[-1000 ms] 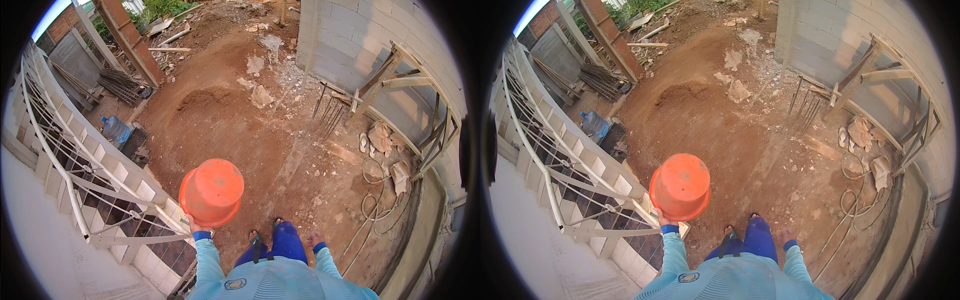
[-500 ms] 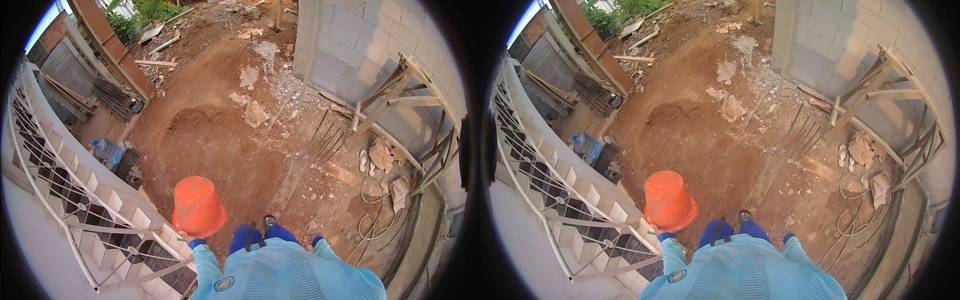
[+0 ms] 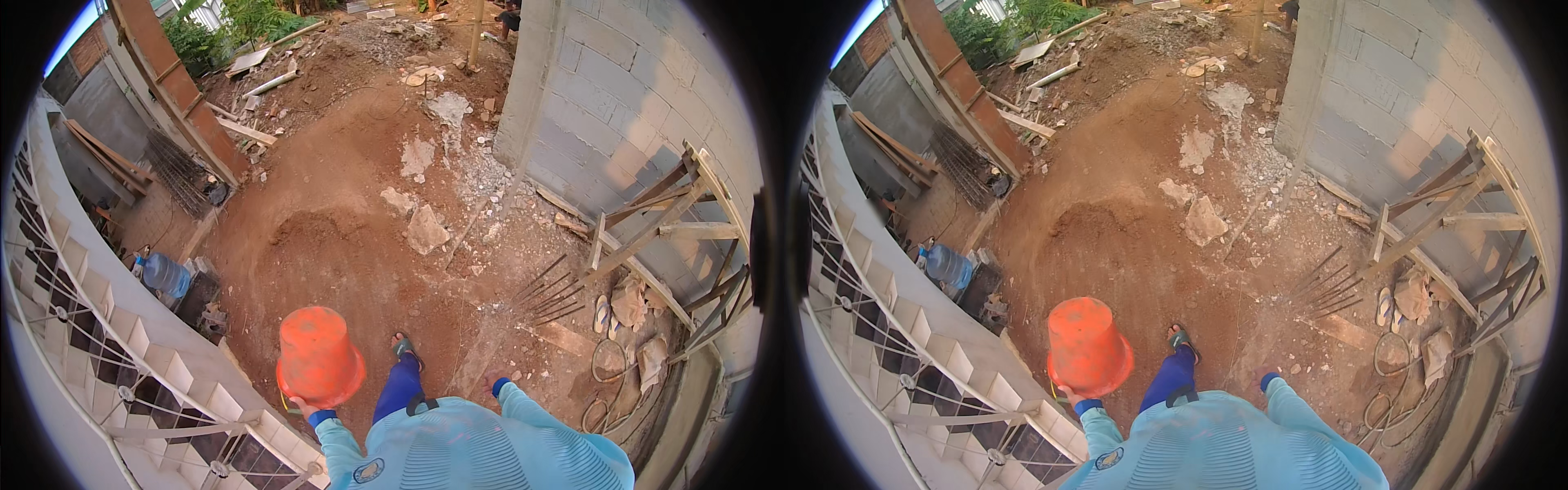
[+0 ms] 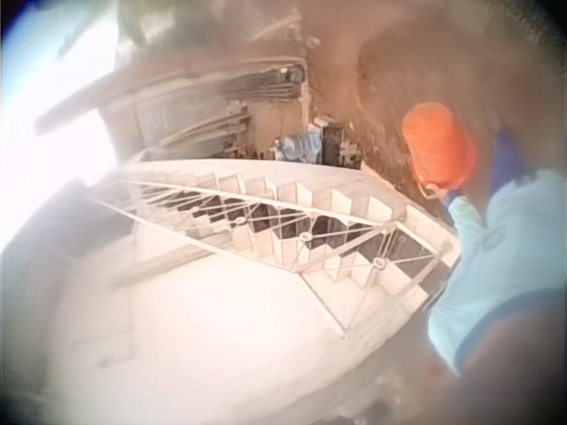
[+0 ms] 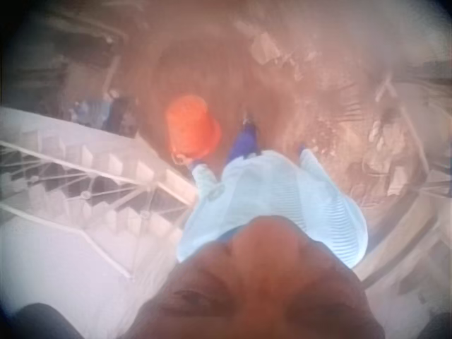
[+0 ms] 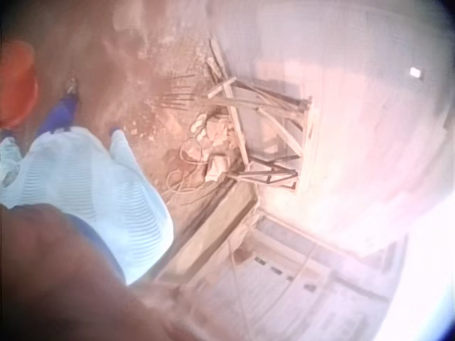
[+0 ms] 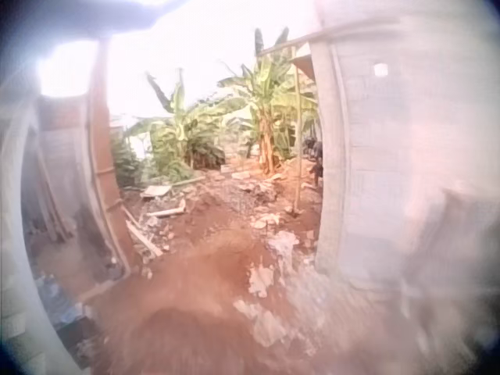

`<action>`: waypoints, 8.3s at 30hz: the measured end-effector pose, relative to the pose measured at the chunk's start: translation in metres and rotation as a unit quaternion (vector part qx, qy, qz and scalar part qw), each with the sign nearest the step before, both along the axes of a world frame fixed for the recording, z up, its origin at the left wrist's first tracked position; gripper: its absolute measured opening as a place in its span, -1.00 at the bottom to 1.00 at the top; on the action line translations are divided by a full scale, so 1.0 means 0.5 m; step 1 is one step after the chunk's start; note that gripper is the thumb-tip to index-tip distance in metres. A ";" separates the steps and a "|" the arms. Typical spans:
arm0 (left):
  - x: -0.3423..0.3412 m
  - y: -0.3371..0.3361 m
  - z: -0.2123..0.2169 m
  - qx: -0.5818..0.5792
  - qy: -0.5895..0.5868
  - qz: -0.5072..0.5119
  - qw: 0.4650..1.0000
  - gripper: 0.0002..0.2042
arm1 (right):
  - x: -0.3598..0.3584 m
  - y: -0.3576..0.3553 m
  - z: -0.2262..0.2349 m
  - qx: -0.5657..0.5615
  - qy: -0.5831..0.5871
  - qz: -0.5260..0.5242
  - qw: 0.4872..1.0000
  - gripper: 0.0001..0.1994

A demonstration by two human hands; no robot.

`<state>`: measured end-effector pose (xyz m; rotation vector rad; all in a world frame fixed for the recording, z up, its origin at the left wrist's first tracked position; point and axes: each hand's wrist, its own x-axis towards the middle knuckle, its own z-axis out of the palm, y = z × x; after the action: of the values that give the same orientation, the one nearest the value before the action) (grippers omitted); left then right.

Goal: The person walks through a construction yard, picks up a red bucket, and then retrieves a hammer. They pick up a small wooden board and hammer nails into it repeatedly, then place the board on a stack of planks.

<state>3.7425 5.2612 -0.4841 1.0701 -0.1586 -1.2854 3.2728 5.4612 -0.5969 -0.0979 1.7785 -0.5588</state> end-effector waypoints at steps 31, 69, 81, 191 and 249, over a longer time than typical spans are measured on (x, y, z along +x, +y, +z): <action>-0.654 -1.305 0.191 0.002 0.029 -0.074 0.997 -0.23 | -0.614 -1.081 -0.031 0.079 -0.142 -0.137 0.977 -0.78; -1.083 -2.589 0.385 -0.019 0.133 -0.055 0.989 -0.22 | -0.867 -2.687 0.827 -0.134 0.480 0.216 0.840 -0.27; -1.329 -2.965 0.496 0.036 0.093 -0.025 0.995 -0.19 | -1.149 -3.128 0.875 -0.045 0.312 0.290 0.904 -0.21; -1.942 -5.176 1.429 0.095 0.114 0.121 0.982 -0.19 | -2.026 -4.870 1.591 0.191 -0.091 -0.097 0.972 -0.78; -2.203 -6.543 1.390 0.056 -0.031 0.145 0.987 -0.27 | -2.483 -6.587 1.423 0.108 -0.032 0.058 0.992 -0.76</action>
<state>2.6409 1.9898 0.2110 1.1822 0.0232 -1.0085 2.0313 2.1679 0.1149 -0.0325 1.7473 -0.2805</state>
